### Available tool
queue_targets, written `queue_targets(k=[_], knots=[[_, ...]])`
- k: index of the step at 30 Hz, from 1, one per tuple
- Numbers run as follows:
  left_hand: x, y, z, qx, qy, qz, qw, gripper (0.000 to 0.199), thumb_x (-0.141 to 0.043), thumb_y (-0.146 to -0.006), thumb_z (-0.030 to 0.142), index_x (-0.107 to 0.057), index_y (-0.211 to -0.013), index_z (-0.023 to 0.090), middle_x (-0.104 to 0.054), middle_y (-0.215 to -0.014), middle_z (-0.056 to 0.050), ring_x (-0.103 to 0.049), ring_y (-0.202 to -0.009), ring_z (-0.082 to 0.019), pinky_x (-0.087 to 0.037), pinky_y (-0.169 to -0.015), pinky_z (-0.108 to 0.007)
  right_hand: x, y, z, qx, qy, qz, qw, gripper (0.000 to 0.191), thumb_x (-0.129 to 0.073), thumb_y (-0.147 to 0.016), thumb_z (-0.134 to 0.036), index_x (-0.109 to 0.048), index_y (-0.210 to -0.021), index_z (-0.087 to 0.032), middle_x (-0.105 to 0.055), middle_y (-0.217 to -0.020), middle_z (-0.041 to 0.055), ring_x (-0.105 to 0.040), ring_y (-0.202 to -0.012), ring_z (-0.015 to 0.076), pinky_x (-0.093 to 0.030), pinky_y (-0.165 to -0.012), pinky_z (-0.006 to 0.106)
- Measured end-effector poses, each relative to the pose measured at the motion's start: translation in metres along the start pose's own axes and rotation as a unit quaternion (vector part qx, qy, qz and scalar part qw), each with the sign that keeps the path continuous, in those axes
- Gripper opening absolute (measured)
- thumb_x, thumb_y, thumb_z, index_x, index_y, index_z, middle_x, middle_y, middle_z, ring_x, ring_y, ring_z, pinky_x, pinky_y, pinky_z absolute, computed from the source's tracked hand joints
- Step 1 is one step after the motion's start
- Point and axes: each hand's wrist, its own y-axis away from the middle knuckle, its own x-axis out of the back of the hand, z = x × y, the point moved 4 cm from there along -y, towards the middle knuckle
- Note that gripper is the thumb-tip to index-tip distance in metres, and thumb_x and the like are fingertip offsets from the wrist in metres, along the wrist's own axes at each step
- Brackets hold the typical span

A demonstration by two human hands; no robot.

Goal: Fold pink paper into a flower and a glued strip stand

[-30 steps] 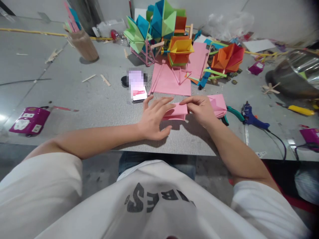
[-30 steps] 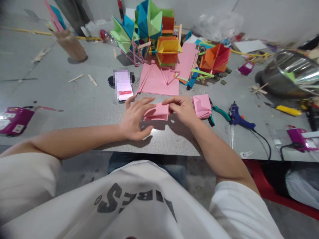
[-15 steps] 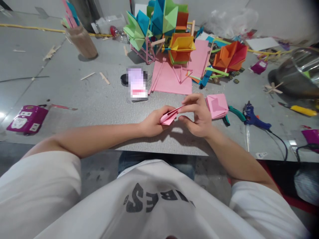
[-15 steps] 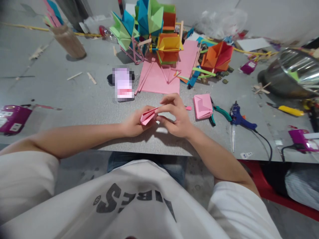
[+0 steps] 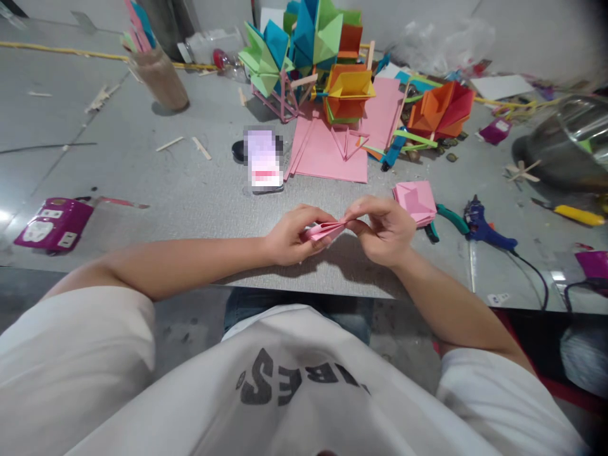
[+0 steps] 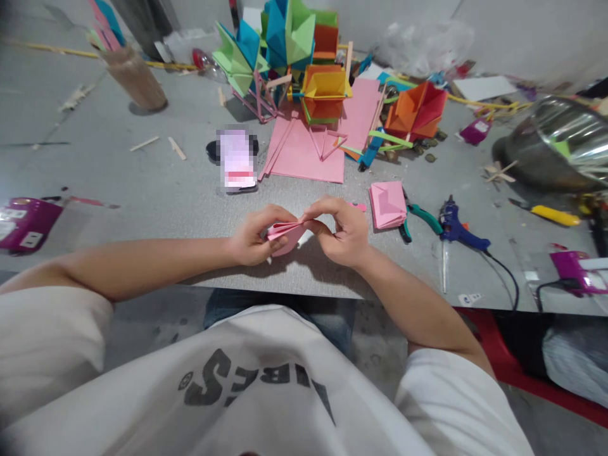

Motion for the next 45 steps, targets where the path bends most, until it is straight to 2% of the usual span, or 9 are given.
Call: queue_targets(k=[5, 11, 16, 23, 26, 30, 35, 41, 45], knots=[[0.009, 0.005, 0.004, -0.066, -0.045, 0.138, 0.987, 0.026, -0.076, -0.109, 0.051, -0.078, -0.117, 0.027, -0.087, -0.103, -0.008, -0.082, -0.094, -0.024, -0.061, -0.091, -0.043, 0.002, -0.003, -0.003, -0.009, 0.054, 0.020, 0.998, 0.010, -0.088, -0.094, -0.034, -0.085, -0.103, -0.038, -0.082, -0.086, 0.0027, -0.078, -0.081, 0.0280, -0.066, -0.078, 0.050], [0.008, 0.005, 0.004, -0.072, -0.012, 0.167, 0.983, 0.018, -0.078, -0.109, 0.044, -0.075, -0.107, 0.027, -0.083, -0.092, -0.004, -0.076, -0.079, -0.019, -0.060, -0.080, -0.038, -0.001, 0.000, -0.002, -0.042, 0.061, 0.024, 0.997, 0.024, -0.092, -0.095, -0.050, -0.087, -0.115, -0.039, -0.085, -0.092, 0.0024, -0.079, -0.082, 0.0277, -0.067, -0.081, 0.050], [0.008, 0.006, 0.003, -0.070, -0.011, 0.198, 0.978, 0.022, -0.078, -0.110, 0.042, -0.070, -0.100, 0.025, -0.077, -0.084, -0.001, -0.071, -0.071, -0.014, -0.056, -0.070, -0.031, -0.009, -0.002, -0.001, -0.084, 0.050, -0.004, 0.995, 0.034, -0.088, -0.099, -0.065, -0.084, -0.088, -0.033, -0.081, -0.081, 0.0022, -0.072, -0.074, 0.0229, -0.059, -0.072, 0.042], [0.008, 0.007, -0.002, -0.053, -0.011, 0.199, 0.978, 0.028, -0.076, -0.111, 0.047, -0.067, -0.096, 0.025, -0.076, -0.085, -0.002, -0.072, -0.075, -0.015, -0.058, -0.072, -0.033, -0.009, -0.001, -0.001, -0.113, 0.057, 0.016, 0.992, 0.042, -0.094, -0.092, -0.071, -0.082, -0.084, -0.032, -0.081, -0.078, 0.0010, -0.070, -0.073, 0.0218, -0.058, -0.072, 0.041], [0.008, 0.008, -0.002, -0.071, -0.026, 0.197, 0.977, 0.016, -0.076, -0.112, 0.040, -0.075, -0.118, 0.025, -0.083, -0.100, -0.005, -0.079, -0.088, -0.017, -0.063, -0.081, -0.033, -0.008, -0.002, -0.001, -0.089, 0.064, 0.007, 0.994, 0.038, -0.093, -0.095, -0.064, -0.082, -0.083, -0.031, -0.080, -0.077, 0.0006, -0.071, -0.070, 0.0210, -0.057, -0.070, 0.039], [0.008, 0.007, 0.000, -0.116, -0.048, 0.182, 0.975, 0.036, -0.077, -0.112, 0.033, -0.072, -0.146, 0.024, -0.085, -0.116, -0.008, -0.083, -0.098, -0.018, -0.065, -0.087, -0.031, -0.006, -0.007, -0.004, -0.010, 0.088, -0.017, 0.996, 0.034, -0.089, -0.103, -0.053, -0.080, -0.082, -0.028, -0.082, -0.076, 0.0005, -0.074, -0.068, 0.0190, -0.058, -0.067, 0.035], [0.009, 0.002, 0.005, -0.158, -0.055, 0.173, 0.971, 0.020, -0.078, -0.110, 0.022, -0.076, -0.130, 0.022, -0.084, -0.103, -0.004, -0.077, -0.084, -0.014, -0.061, -0.079, -0.027, -0.007, -0.008, -0.005, 0.062, 0.092, -0.045, 0.993, 0.024, -0.082, -0.109, -0.039, -0.080, -0.089, -0.027, -0.083, -0.078, -0.0010, -0.076, -0.068, 0.0161, -0.058, -0.067, 0.029], [0.011, 0.001, 0.007, -0.132, -0.050, 0.199, 0.970, 0.016, -0.081, -0.106, 0.018, -0.075, -0.120, 0.022, -0.082, -0.097, -0.002, -0.076, -0.080, -0.014, -0.059, -0.074, -0.026, -0.005, -0.005, -0.005, 0.054, 0.134, -0.015, 0.989, 0.027, -0.088, -0.103, -0.052, -0.082, -0.114, -0.029, -0.086, -0.094, 0.0025, -0.077, -0.076, 0.0192, -0.064, -0.072, 0.035], [0.011, 0.002, 0.008, -0.139, -0.039, 0.209, 0.967, 0.016, -0.083, -0.104, 0.018, -0.075, -0.118, 0.022, -0.079, -0.092, -0.001, -0.074, -0.078, -0.013, -0.058, -0.071, -0.025, -0.007, -0.004, -0.006, 0.051, 0.127, -0.017, 0.990, 0.027, -0.086, -0.105, -0.053, -0.082, -0.100, -0.027, -0.083, -0.086, 0.0026, -0.074, -0.073, 0.0197, -0.062, -0.069, 0.036]])
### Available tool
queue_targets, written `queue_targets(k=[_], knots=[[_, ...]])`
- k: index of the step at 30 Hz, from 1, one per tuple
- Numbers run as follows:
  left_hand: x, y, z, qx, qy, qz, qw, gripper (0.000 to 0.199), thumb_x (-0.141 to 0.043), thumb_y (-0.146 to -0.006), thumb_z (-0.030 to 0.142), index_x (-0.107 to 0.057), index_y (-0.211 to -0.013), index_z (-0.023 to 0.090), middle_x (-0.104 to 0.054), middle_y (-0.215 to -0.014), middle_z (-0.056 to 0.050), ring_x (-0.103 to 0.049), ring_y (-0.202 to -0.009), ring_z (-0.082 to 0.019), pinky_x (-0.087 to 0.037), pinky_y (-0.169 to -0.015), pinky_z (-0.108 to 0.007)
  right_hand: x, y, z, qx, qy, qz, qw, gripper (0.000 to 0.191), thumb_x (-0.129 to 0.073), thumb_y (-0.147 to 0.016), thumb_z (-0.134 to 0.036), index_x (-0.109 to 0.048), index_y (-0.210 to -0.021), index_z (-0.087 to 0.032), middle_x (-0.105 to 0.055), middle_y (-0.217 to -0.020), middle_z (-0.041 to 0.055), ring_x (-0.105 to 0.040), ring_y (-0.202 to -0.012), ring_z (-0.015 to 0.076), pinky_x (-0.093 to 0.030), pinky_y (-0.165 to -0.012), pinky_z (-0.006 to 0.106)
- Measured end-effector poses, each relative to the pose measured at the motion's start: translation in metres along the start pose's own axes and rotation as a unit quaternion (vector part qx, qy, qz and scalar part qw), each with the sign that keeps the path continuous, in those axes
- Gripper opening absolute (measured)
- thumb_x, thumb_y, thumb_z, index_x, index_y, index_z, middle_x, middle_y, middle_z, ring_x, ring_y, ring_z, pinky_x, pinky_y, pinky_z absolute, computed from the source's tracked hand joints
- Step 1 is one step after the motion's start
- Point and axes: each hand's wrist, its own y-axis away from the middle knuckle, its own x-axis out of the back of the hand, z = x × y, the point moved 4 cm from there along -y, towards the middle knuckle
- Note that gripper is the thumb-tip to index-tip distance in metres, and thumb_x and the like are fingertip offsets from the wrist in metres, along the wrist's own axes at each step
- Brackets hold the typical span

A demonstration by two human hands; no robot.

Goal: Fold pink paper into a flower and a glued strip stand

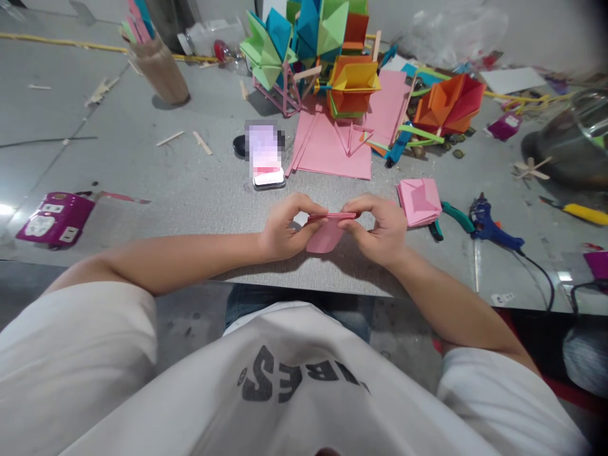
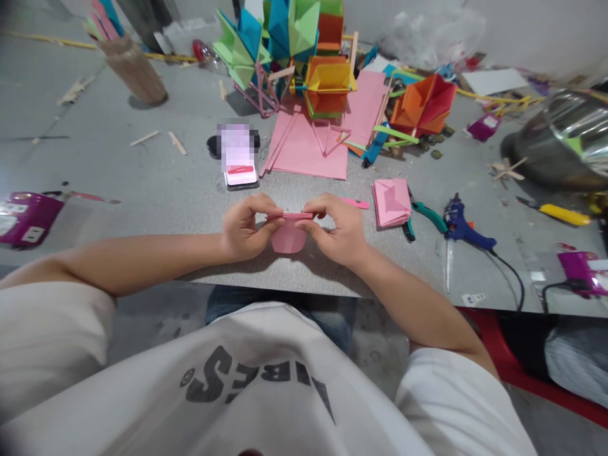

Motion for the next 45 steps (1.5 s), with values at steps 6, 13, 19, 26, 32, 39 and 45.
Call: queue_targets(k=[6, 13, 19, 26, 32, 39, 45], knots=[[0.000, 0.001, 0.000, 0.007, 0.012, 0.003, 1.000, 0.017, -0.083, -0.104, 0.018, -0.074, -0.117, 0.023, -0.077, -0.090, 0.000, -0.073, -0.076, -0.013, -0.057, -0.070, -0.025, -0.003, 0.002, 0.001, -0.058, -0.048, 0.020, 0.997, 0.031, -0.084, -0.107, -0.052, -0.083, -0.087, -0.027, -0.084, -0.080, 0.0012, -0.077, -0.071, 0.0186, -0.064, -0.070, 0.034], [-0.001, 0.001, 0.000, 0.003, 0.024, 0.001, 1.000, 0.018, -0.084, -0.105, 0.020, -0.072, -0.117, 0.024, -0.074, -0.086, 0.001, -0.072, -0.075, -0.013, -0.057, -0.070, -0.025, -0.003, 0.003, -0.003, -0.030, -0.075, 0.026, 0.996, 0.020, -0.086, -0.106, -0.040, -0.086, -0.090, -0.028, -0.088, -0.084, 0.0005, -0.082, -0.074, 0.0176, -0.066, -0.072, 0.030], [-0.001, 0.002, 0.002, 0.005, 0.028, 0.002, 1.000, 0.016, -0.085, -0.106, 0.027, -0.073, -0.117, 0.025, -0.075, -0.085, 0.001, -0.073, -0.074, -0.014, -0.057, -0.069, -0.026, -0.002, 0.003, -0.002, -0.037, -0.048, 0.015, 0.998, 0.027, -0.083, -0.108, -0.046, -0.085, -0.089, -0.028, -0.088, -0.083, 0.0011, -0.081, -0.071, 0.0182, -0.066, -0.069, 0.032], [0.001, -0.001, 0.000, 0.041, 0.012, -0.021, 0.999, 0.015, -0.077, -0.114, 0.036, -0.079, -0.117, 0.022, -0.087, -0.102, -0.006, -0.082, -0.090, -0.016, -0.065, -0.082, -0.029, 0.005, 0.002, 0.003, 0.002, -0.003, 0.063, 0.998, 0.024, -0.082, -0.108, -0.047, -0.085, -0.093, -0.029, -0.088, -0.086, 0.0012, -0.083, -0.077, 0.0197, -0.068, -0.075, 0.035], [0.000, -0.003, -0.006, 0.046, 0.070, -0.037, 0.996, 0.022, -0.067, -0.119, 0.040, -0.081, -0.117, 0.023, -0.088, -0.108, -0.009, -0.085, -0.098, -0.018, -0.067, -0.085, -0.032, 0.007, 0.001, 0.011, -0.010, -0.018, 0.058, 0.998, 0.022, -0.084, -0.107, -0.047, -0.086, -0.094, -0.030, -0.088, -0.087, 0.0017, -0.083, -0.077, 0.0199, -0.068, -0.072, 0.034], [-0.003, -0.001, -0.016, 0.082, 0.112, -0.037, 0.990, 0.019, -0.072, -0.117, 0.040, -0.083, -0.113, 0.024, -0.088, -0.102, -0.007, -0.083, -0.091, -0.016, -0.065, -0.081, -0.030, 0.008, 0.000, 0.025, -0.105, -0.077, 0.052, 0.990, 0.036, -0.089, -0.099, -0.062, -0.086, -0.087, -0.028, -0.086, -0.081, 0.0030, -0.078, -0.071, 0.0202, -0.066, -0.068, 0.035], [-0.002, -0.001, -0.014, 0.092, 0.085, -0.042, 0.991, 0.024, -0.072, -0.117, 0.042, -0.083, -0.114, 0.021, -0.087, -0.097, -0.006, -0.078, -0.080, -0.012, -0.060, -0.073, -0.025, 0.008, 0.001, 0.031, -0.134, -0.093, 0.050, 0.985, 0.039, -0.093, -0.094, -0.065, -0.087, -0.087, -0.027, -0.085, -0.081, 0.0032, -0.077, -0.071, 0.0194, -0.067, -0.069, 0.034]])
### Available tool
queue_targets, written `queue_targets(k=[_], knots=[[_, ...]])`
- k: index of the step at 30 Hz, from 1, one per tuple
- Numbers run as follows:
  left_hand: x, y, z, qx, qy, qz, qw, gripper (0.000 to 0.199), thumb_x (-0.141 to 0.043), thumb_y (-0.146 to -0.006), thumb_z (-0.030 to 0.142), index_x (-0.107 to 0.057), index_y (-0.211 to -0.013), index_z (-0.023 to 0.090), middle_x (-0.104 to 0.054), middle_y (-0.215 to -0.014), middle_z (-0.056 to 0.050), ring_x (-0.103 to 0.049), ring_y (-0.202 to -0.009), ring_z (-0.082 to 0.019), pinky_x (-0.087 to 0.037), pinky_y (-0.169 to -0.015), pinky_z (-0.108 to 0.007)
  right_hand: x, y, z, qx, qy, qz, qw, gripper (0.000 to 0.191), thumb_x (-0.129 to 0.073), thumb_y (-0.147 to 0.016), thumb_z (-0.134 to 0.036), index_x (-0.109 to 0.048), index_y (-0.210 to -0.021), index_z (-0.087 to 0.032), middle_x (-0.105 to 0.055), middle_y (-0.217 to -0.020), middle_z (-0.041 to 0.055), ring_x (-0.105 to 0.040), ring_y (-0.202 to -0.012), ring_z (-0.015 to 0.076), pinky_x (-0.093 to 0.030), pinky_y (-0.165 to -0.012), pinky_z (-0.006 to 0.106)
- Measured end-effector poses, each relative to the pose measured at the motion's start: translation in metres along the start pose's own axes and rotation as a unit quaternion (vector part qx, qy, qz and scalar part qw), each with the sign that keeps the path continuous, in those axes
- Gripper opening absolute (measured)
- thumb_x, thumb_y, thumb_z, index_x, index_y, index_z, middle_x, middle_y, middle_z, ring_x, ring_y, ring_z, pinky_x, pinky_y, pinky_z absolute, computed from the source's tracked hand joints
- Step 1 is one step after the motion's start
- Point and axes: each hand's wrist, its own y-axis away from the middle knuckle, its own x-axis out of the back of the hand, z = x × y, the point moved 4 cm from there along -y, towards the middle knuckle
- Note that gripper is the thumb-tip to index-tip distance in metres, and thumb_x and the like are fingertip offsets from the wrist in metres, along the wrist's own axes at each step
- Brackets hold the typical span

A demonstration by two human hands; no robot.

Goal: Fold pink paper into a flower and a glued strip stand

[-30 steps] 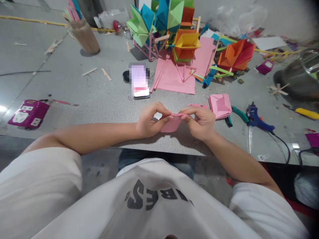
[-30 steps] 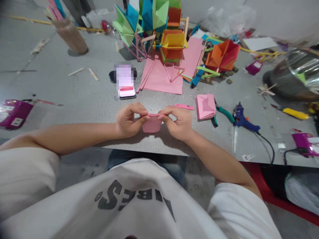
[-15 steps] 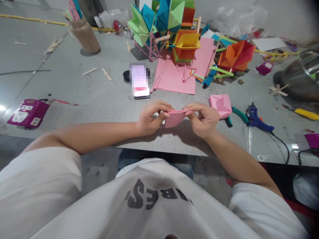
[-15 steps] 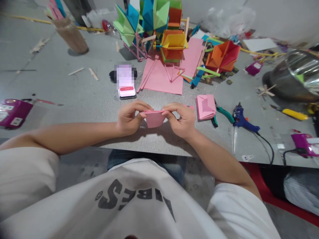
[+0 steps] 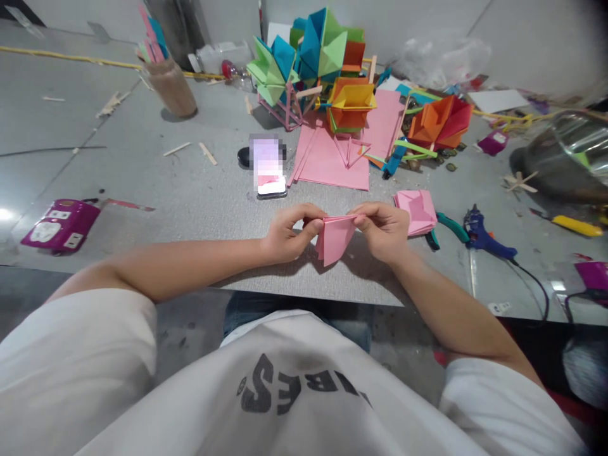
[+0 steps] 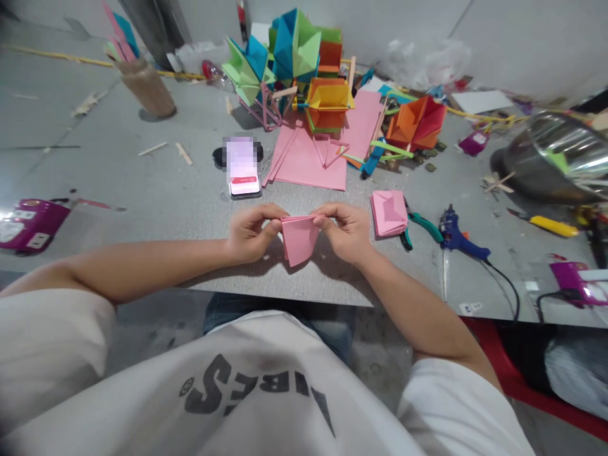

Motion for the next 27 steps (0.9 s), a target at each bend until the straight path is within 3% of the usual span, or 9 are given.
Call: queue_targets(k=[7, 11, 16, 20, 27], knots=[[-0.003, 0.004, -0.003, 0.019, 0.068, -0.025, 0.997, 0.026, -0.073, -0.116, 0.045, -0.082, -0.114, 0.021, -0.086, -0.096, -0.006, -0.081, -0.082, -0.014, -0.064, -0.077, -0.025, -0.003, -0.001, 0.001, -0.040, -0.046, -0.043, 0.997, 0.044, -0.094, -0.093, -0.068, -0.086, -0.085, -0.026, -0.085, -0.080, 0.0037, -0.077, -0.070, 0.0182, -0.065, -0.067, 0.031], [-0.003, 0.003, -0.001, 0.026, 0.039, -0.022, 0.999, 0.023, -0.073, -0.116, 0.041, -0.082, -0.112, 0.020, -0.085, -0.093, -0.005, -0.079, -0.079, -0.013, -0.062, -0.073, -0.024, -0.005, -0.002, 0.003, -0.064, -0.072, -0.060, 0.994, 0.043, -0.095, -0.091, -0.067, -0.087, -0.084, -0.025, -0.085, -0.079, 0.0044, -0.077, -0.068, 0.0186, -0.065, -0.064, 0.031], [-0.002, -0.001, 0.011, -0.021, -0.040, 0.004, 0.999, 0.010, -0.079, -0.111, 0.030, -0.081, -0.108, 0.020, -0.085, -0.086, -0.002, -0.074, -0.068, -0.009, -0.056, -0.063, -0.020, -0.009, 0.004, -0.003, -0.038, -0.056, -0.056, 0.996, 0.033, -0.095, -0.095, -0.058, -0.089, -0.089, -0.027, -0.087, -0.083, 0.0036, -0.080, -0.072, 0.0183, -0.066, -0.067, 0.031], [-0.002, -0.001, 0.013, 0.011, -0.060, 0.016, 0.998, 0.014, -0.083, -0.107, 0.026, -0.076, -0.097, 0.020, -0.083, -0.082, 0.000, -0.075, -0.066, -0.009, -0.057, -0.063, -0.020, -0.014, 0.009, -0.010, -0.035, -0.054, -0.070, 0.995, 0.026, -0.092, -0.100, -0.054, -0.090, -0.094, -0.028, -0.088, -0.087, 0.0037, -0.081, -0.074, 0.0199, -0.069, -0.072, 0.035], [0.002, 0.001, 0.017, 0.036, -0.040, 0.013, 0.998, 0.014, -0.085, -0.105, 0.023, -0.073, -0.098, 0.021, -0.082, -0.080, 0.001, -0.075, -0.066, -0.010, -0.059, -0.063, -0.020, -0.016, 0.013, -0.017, -0.021, -0.066, -0.077, 0.995, 0.015, -0.091, -0.102, -0.048, -0.092, -0.102, -0.034, -0.090, -0.091, 0.0028, -0.084, -0.076, 0.0214, -0.070, -0.070, 0.037]])
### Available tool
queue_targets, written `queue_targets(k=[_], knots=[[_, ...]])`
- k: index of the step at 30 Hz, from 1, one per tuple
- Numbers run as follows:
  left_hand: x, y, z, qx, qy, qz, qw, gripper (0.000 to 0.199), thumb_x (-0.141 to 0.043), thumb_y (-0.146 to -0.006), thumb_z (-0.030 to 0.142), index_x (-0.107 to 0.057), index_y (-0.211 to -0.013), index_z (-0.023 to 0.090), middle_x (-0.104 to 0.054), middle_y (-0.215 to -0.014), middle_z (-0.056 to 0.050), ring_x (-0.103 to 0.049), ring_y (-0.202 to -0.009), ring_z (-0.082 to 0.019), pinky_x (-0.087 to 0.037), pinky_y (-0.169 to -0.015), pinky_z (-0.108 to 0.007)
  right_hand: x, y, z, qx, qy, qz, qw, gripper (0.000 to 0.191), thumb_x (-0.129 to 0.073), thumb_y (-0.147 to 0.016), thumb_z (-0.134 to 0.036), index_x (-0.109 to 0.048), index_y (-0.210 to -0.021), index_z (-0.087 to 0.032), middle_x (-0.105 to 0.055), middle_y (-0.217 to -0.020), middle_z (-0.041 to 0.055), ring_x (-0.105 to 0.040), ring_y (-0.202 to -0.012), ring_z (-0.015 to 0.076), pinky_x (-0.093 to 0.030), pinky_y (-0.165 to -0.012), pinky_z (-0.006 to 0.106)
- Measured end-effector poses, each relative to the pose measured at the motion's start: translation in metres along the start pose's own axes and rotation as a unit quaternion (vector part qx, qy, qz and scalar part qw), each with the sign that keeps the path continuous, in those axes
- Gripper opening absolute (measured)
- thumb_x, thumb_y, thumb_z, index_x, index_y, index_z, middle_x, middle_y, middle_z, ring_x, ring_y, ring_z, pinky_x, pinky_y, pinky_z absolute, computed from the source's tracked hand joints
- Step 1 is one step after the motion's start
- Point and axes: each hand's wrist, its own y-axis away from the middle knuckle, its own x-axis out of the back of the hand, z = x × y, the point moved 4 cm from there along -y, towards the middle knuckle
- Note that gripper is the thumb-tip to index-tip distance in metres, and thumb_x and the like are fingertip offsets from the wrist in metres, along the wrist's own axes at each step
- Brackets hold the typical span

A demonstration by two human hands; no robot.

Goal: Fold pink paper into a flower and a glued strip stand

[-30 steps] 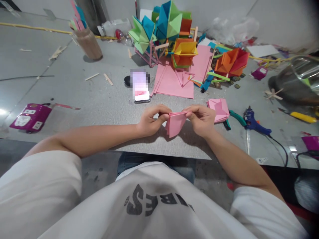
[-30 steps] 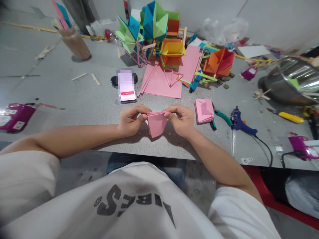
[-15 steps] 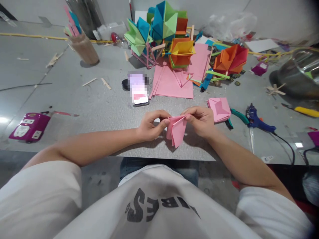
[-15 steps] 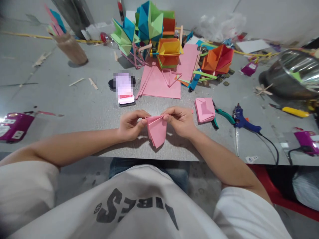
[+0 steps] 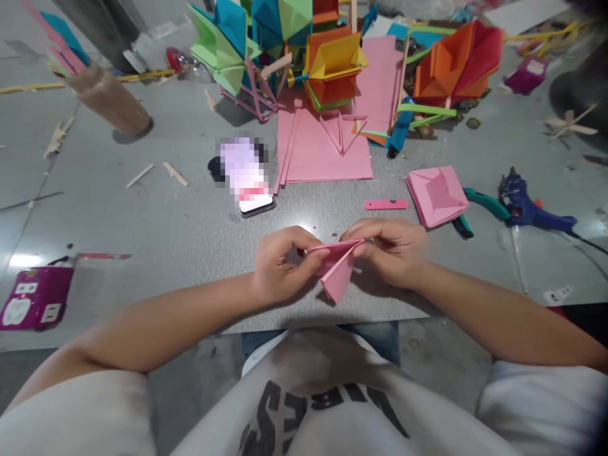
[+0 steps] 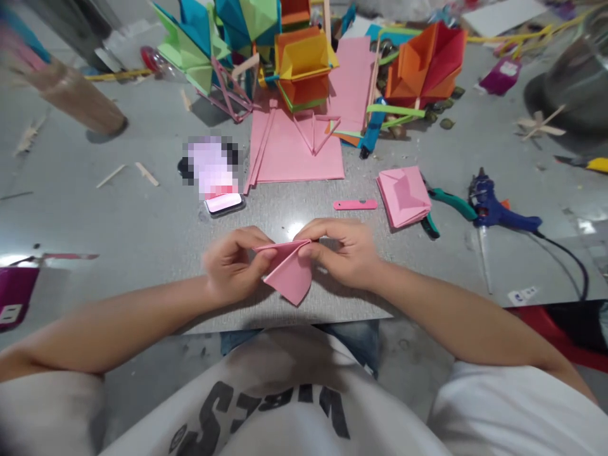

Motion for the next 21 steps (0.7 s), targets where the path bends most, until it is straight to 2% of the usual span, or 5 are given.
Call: queue_targets(k=[10, 12, 14, 17, 21], knots=[[-0.003, 0.004, 0.000, 0.012, 0.039, 0.002, 0.999, 0.014, -0.089, -0.104, 0.025, -0.075, -0.104, 0.023, -0.083, -0.083, 0.000, -0.078, -0.068, -0.012, -0.061, -0.061, -0.022, -0.003, 0.001, -0.003, -0.025, 0.000, 0.009, 1.000, 0.009, -0.089, -0.104, -0.044, -0.090, -0.099, -0.036, -0.088, -0.087, 0.0005, -0.082, -0.070, 0.0202, -0.071, -0.065, 0.037], [-0.003, 0.003, 0.001, 0.022, 0.046, -0.007, 0.999, 0.011, -0.080, -0.112, 0.033, -0.077, -0.108, 0.023, -0.085, -0.087, -0.003, -0.081, -0.074, -0.014, -0.064, -0.065, -0.025, -0.003, 0.002, -0.002, -0.022, 0.009, 0.022, 0.999, 0.009, -0.091, -0.102, -0.044, -0.090, -0.098, -0.037, -0.087, -0.086, 0.0003, -0.081, -0.070, 0.0208, -0.072, -0.067, 0.038], [-0.003, 0.002, 0.003, 0.029, 0.047, -0.033, 0.998, 0.029, -0.066, -0.119, 0.048, -0.078, -0.115, 0.022, -0.086, -0.094, -0.008, -0.084, -0.082, -0.017, -0.067, -0.071, -0.029, -0.001, 0.002, -0.002, -0.013, 0.020, 0.043, 0.999, 0.009, -0.092, -0.102, -0.044, -0.090, -0.097, -0.036, -0.087, -0.085, 0.0008, -0.082, -0.071, 0.0218, -0.072, -0.069, 0.040], [-0.001, 0.000, 0.007, -0.006, 0.033, -0.044, 0.998, 0.043, -0.068, -0.116, 0.062, -0.079, -0.127, 0.021, -0.087, -0.099, -0.010, -0.083, -0.083, -0.018, -0.068, -0.071, -0.030, 0.000, 0.003, -0.005, 0.010, 0.033, 0.053, 0.998, 0.008, -0.087, -0.106, -0.039, -0.090, -0.100, -0.036, -0.088, -0.087, 0.0017, -0.083, -0.073, 0.0225, -0.072, -0.070, 0.041], [-0.001, -0.001, 0.010, -0.020, -0.004, -0.031, 0.999, 0.026, -0.081, -0.111, 0.045, -0.080, -0.122, 0.022, -0.086, -0.089, -0.005, -0.080, -0.073, -0.014, -0.063, -0.065, -0.024, 0.000, 0.003, -0.007, 0.015, 0.059, 0.029, 0.998, 0.010, -0.083, -0.108, -0.039, -0.091, -0.103, -0.038, -0.088, -0.088, 0.0016, -0.083, -0.074, 0.0229, -0.071, -0.069, 0.042]])
